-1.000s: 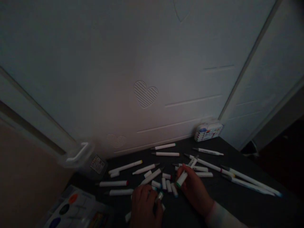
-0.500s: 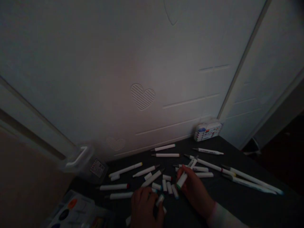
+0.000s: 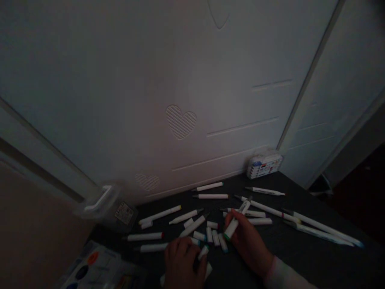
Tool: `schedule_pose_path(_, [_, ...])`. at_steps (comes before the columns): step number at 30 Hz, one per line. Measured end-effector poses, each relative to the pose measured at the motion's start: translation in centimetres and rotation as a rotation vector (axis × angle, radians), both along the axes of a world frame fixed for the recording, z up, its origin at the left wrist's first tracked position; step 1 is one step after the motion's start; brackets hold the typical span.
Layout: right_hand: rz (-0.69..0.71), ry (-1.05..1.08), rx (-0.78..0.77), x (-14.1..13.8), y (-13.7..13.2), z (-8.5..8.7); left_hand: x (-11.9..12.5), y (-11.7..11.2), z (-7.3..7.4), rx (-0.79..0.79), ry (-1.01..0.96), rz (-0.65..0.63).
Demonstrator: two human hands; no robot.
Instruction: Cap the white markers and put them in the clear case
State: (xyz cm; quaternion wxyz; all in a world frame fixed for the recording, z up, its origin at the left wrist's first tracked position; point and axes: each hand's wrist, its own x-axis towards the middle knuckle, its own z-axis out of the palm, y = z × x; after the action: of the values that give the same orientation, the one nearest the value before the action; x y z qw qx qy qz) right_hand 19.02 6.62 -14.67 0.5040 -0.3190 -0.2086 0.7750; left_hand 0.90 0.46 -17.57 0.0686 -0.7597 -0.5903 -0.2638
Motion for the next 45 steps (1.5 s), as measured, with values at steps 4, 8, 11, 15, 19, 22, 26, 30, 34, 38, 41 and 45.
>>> schedule_pose_path(4, [0.01,0.001,0.004,0.0,0.0,0.3,0.7,-0.4,0.9,-0.022,0.05,0.029])
schedule_pose_path(8, [0.0,-0.005,-0.006,0.2,0.1,0.6,1.9,-0.9,2.3,-0.148,0.003,0.107])
schedule_pose_path(11, [-0.005,-0.015,-0.036,0.2,0.2,0.7,2.2,-0.9,2.8,-0.188,-0.028,0.099])
schedule_pose_path(15, [-0.004,-0.022,-0.004,0.2,0.1,0.8,2.2,-0.8,2.9,-0.122,-0.076,0.079])
schedule_pose_path(19, [0.011,-0.029,0.015,0.3,0.0,1.1,2.2,-1.0,3.0,-0.071,-0.165,0.053])
schedule_pose_path(22, [0.014,-0.036,0.012,0.3,0.0,1.1,2.2,-1.3,3.2,-0.055,-0.254,0.04])
schedule_pose_path(26, [0.017,-0.042,0.01,0.4,0.0,1.0,2.3,-1.5,3.3,0.003,-0.319,0.041])
schedule_pose_path(30, [0.025,-0.055,0.025,0.5,0.1,1.0,2.4,-1.6,3.4,0.038,-0.318,0.038])
schedule_pose_path(34, [0.03,-0.053,0.027,0.5,0.1,1.0,2.5,-1.6,3.4,0.091,-0.287,0.032])
schedule_pose_path(38, [0.022,-0.063,0.027,0.6,0.1,1.0,2.6,-1.6,3.2,0.056,-0.312,0.021])
schedule_pose_path(41, [0.028,-0.083,0.031,0.6,0.1,1.0,2.6,-1.7,3.2,0.021,-0.346,-0.007])
schedule_pose_path(45, [0.031,-0.117,0.039,0.6,0.1,1.1,2.6,-1.9,3.4,0.06,-0.341,-0.054])
